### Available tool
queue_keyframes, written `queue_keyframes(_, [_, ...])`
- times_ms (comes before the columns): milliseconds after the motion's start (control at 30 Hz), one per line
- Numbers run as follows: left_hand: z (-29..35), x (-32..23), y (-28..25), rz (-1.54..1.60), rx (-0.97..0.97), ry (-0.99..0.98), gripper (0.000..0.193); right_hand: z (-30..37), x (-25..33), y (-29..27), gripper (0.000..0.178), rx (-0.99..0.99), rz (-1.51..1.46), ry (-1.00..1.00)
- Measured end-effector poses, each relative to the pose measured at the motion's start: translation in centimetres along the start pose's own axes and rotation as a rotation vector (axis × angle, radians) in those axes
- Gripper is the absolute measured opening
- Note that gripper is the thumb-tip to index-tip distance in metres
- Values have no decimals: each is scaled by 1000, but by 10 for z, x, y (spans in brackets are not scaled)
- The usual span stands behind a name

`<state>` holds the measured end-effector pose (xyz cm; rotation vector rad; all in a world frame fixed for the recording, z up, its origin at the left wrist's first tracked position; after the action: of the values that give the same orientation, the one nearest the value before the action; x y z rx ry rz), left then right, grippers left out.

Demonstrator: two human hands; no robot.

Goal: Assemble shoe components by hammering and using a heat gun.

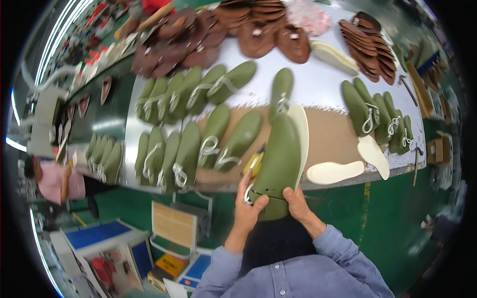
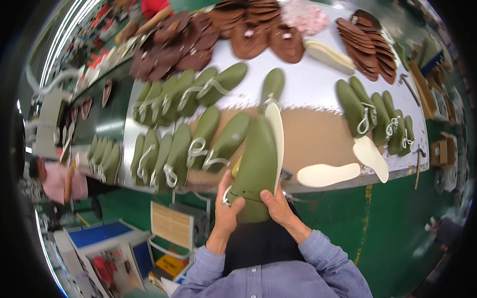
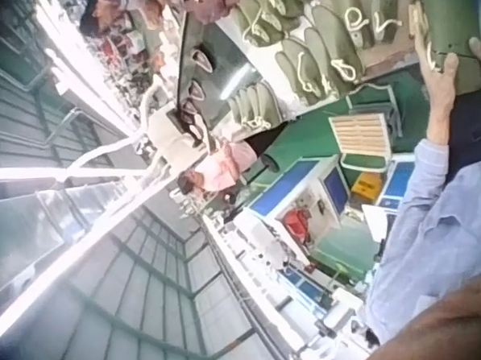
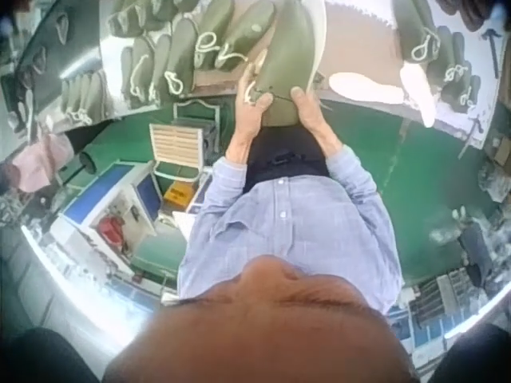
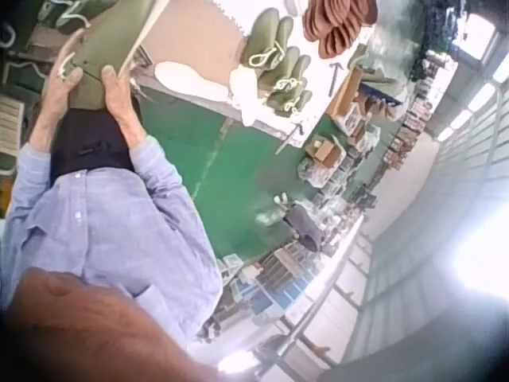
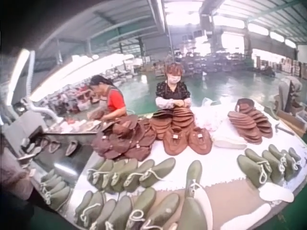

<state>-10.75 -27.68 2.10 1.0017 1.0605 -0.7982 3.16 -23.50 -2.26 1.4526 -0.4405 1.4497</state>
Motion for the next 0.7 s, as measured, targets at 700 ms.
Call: queue_keyframes(700, [100, 13, -260, -101, -508, 74, 76, 5, -86, 168, 74, 699, 1421, -547])
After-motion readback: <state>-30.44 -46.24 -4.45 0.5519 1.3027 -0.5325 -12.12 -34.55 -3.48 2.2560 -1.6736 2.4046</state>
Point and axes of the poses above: each hand's wrist, its own z-axis away from the middle knuckle, its own y-axis out of the palm, x = y × z, the point moved 7 cm from there along -z, towards the middle knuckle, and after that the axes turned 1 degree about x, right-handed, at the moved point
